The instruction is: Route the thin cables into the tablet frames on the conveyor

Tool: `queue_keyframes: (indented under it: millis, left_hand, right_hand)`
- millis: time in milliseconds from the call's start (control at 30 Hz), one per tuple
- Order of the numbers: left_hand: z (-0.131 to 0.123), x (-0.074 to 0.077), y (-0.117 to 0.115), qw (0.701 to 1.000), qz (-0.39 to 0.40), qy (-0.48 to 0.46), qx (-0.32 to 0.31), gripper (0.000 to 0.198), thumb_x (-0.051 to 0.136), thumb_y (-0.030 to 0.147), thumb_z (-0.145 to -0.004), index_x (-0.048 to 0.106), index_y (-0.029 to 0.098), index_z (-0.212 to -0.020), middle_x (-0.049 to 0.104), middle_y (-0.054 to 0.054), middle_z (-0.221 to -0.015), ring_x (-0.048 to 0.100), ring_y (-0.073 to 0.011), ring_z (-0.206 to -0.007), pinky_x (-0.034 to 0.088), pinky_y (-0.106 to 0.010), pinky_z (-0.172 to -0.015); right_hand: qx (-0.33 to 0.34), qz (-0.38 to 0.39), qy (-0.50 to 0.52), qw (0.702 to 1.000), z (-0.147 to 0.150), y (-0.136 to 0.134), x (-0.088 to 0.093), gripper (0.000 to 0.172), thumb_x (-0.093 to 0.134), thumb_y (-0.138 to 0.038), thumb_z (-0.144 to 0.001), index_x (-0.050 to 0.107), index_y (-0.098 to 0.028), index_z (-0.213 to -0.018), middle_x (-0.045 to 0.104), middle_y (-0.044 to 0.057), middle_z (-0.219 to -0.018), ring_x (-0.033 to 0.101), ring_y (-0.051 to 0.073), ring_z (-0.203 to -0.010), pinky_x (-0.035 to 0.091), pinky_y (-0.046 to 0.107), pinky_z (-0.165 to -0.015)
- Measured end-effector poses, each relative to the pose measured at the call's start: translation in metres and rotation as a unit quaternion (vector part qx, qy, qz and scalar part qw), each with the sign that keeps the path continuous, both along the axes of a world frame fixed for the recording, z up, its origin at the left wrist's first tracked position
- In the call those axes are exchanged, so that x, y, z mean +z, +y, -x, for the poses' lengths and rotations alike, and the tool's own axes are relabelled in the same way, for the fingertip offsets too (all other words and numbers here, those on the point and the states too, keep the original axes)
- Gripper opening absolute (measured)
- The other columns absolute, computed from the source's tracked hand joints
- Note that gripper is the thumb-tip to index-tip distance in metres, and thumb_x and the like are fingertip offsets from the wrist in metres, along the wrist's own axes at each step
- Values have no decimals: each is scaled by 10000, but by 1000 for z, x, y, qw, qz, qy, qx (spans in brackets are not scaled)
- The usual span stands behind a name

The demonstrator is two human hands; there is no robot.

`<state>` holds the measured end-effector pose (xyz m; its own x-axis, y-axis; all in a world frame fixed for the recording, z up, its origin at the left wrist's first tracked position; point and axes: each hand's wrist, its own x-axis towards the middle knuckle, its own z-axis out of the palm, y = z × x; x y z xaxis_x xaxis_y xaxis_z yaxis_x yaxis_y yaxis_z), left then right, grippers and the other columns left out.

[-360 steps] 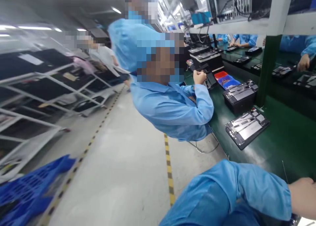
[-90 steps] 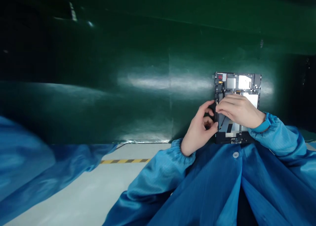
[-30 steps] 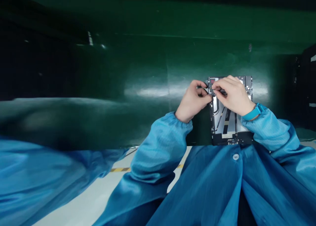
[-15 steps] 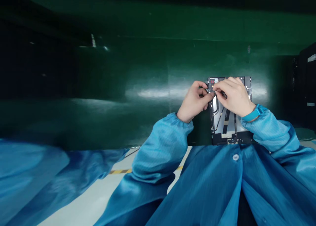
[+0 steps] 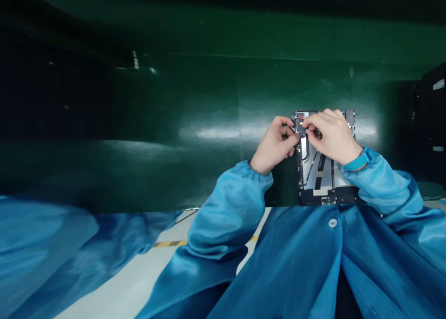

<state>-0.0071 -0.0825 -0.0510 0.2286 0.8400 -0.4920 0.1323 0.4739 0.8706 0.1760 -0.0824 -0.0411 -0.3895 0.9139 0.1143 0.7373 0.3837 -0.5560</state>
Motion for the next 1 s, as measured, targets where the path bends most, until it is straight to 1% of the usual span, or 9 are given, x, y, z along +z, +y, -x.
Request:
queue_keyframes:
  millis: [333,433,533,633,700,800,833,900,1000]
  left_hand:
    - [-3,1,1,999,-8,32,-5,325,708,241,-826,416,242,-969,496,128,-551,451,-77,-353,301,-202,-373]
    - [-7,-1,0,998,-27,52,-2,302,694,243,-842,419,245,-966,488,128,-556,452,-83,-360,318,-217,-405]
    - [-11,-3,0,995,-51,87,5,271,668,216,-850,420,246,-954,487,120,-572,459,-89,-402,342,-223,-454]
    - [-7,-2,-2,992,-59,116,-5,226,643,233,-874,454,238,-998,507,96,-624,486,-105,-470,395,-240,-520]
    - [0,3,-8,988,-66,136,-36,223,609,284,-909,511,220,-1098,570,58,-713,533,-123,-534,468,-273,-597]
    - [10,14,-25,969,-118,199,-88,381,573,341,-930,595,184,-1276,673,-50,-992,642,-176,-760,557,-358,-825]
    - [11,17,-32,962,-134,217,-100,436,571,359,-929,611,175,-1322,675,-88,-1116,656,-191,-832,559,-384,-901]
    - [11,21,-44,956,-147,230,-108,526,572,401,-930,612,164,-1398,619,-147,-1343,672,-208,-915,549,-417,-996]
    - [13,16,-50,971,-135,184,-74,615,568,461,-947,558,183,-1496,597,-159,-1454,693,-237,-1041,543,-423,-1044]
  right_hand:
    - [-7,-9,-9,1000,1,2,-6,213,526,-95,-906,681,-217,-988,709,50,-877,579,255,-905,383,396,-853]
    - [-16,-26,-8,1000,1,0,-2,233,510,-105,-924,682,-227,-1022,718,77,-986,584,282,-998,416,430,-878]
    - [-54,-68,5,996,-5,-5,7,258,528,-137,-925,684,-247,-1099,689,109,-1202,566,322,-1165,450,495,-953]
    - [-136,-90,30,986,-22,-18,18,241,588,-219,-918,689,-253,-1134,659,122,-1290,568,343,-1240,479,539,-1001]
    - [-220,-64,49,972,-39,-32,22,248,620,-301,-916,698,-238,-1142,681,130,-1243,641,322,-1133,541,507,-926]
    - [-318,79,72,942,-63,-56,25,352,661,-471,-902,725,-199,-1115,740,91,-990,699,231,-778,597,411,-730]
    - [-327,135,76,932,-69,-63,26,401,676,-524,-887,739,-186,-1094,744,72,-906,688,210,-698,601,393,-695]
    - [-324,202,74,921,-73,-75,26,471,702,-587,-857,763,-169,-1066,750,63,-838,691,204,-660,612,386,-683]
    - [-318,200,95,922,-62,-81,22,530,730,-584,-834,766,-149,-1134,768,104,-943,719,219,-722,629,382,-680]
